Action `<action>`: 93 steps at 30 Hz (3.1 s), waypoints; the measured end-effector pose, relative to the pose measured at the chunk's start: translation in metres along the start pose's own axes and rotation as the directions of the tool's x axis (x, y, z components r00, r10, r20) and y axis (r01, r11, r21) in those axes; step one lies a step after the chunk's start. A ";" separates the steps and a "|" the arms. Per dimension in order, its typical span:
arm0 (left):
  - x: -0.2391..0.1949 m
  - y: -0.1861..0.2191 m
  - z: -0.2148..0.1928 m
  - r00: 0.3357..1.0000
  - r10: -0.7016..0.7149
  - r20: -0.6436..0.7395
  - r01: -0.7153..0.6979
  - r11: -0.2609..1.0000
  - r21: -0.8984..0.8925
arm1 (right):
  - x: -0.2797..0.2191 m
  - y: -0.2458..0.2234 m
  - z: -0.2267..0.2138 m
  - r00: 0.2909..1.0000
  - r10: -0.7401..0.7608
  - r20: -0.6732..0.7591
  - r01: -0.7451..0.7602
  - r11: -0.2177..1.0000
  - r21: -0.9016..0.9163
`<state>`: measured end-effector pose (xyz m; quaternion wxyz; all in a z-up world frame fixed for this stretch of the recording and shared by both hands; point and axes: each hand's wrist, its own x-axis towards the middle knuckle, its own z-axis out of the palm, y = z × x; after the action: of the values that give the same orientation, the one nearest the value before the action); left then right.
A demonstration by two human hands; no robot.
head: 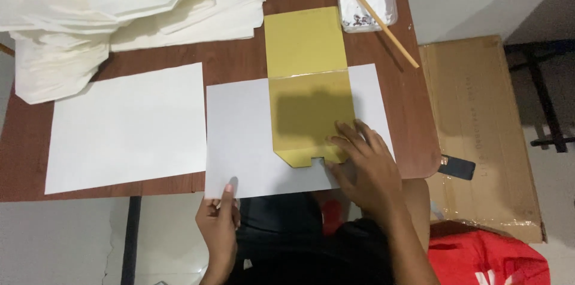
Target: The person applies white glue with a brush to the edges of a folded white paper piece, then presses the glued edges together. They repeat the process on a second white paper piece placed on a yellow backing sheet, applying glue and pressing the edges to adhere them.
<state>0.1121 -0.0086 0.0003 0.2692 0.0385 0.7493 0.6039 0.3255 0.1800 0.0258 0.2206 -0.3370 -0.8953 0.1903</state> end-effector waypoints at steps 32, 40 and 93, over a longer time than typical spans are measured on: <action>0.000 0.020 0.105 -0.049 0.615 0.787 -0.992 0.062 -0.110 | -0.006 0.001 -0.010 0.981 0.189 0.039 -0.192 0.939 0.285; 0.008 0.036 0.100 -0.083 0.599 0.797 -0.968 0.142 -0.207 | 0.001 -0.004 -0.006 0.969 0.241 0.050 -0.246 0.960 0.133; 0.222 0.094 0.123 -0.056 0.528 0.848 -0.998 -0.029 -0.048 | -0.065 -0.031 0.046 0.901 -0.322 -0.291 0.150 0.860 -0.487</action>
<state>-0.0467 0.2100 -0.0077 0.0300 0.8018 0.5320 0.2705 0.3289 0.1047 -0.0142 0.3191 -0.2940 -0.8932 -0.1181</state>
